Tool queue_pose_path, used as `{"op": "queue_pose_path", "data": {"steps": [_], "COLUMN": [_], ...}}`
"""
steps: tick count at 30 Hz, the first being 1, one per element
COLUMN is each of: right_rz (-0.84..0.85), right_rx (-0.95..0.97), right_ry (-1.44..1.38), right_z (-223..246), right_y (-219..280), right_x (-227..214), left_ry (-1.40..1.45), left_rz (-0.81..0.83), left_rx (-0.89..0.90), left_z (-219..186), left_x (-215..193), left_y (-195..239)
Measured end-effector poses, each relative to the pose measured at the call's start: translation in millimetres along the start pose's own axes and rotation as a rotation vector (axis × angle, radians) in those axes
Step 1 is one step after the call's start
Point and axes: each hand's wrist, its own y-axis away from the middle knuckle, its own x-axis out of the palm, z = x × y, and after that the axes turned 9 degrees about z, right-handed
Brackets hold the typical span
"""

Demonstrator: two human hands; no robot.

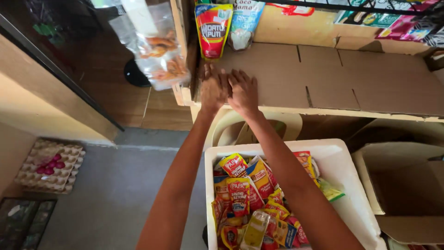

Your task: Stocking various condiment pouches and bottles from a container onto a retail shelf.

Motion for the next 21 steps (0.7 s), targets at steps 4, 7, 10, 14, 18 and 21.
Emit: {"op": "queue_pose_path", "data": {"steps": [4,7,10,14,18,21], "right_rz": [-0.014,-0.004,0.02,0.1,-0.005,0.025], "right_rx": [0.038,0.021,0.044,0.004,-0.095,-0.066], "right_ry": [-0.059,-0.071,-0.113,-0.221,-0.321,-0.388], "right_z": [2,-3,-20,-43,-32,-17], "right_y": [-9,-9,-12,-9,11,38], "right_x": [-3,3,20,23,-10,-38], "left_ry": [0.06,0.107,0.038,0.109,0.041,0.084], "left_rz": [-0.041,0.031,-0.009,-0.007,0.028,0.084], "left_rx": [-0.004,-0.086,-0.006,0.047,0.196,0.212], "left_z": [-10,-13,-3,-9,-32,-47], "left_x": [-12,-15,-9,-17,-35,-32], "left_y": [-8,-6,-6,0,28,57]}}
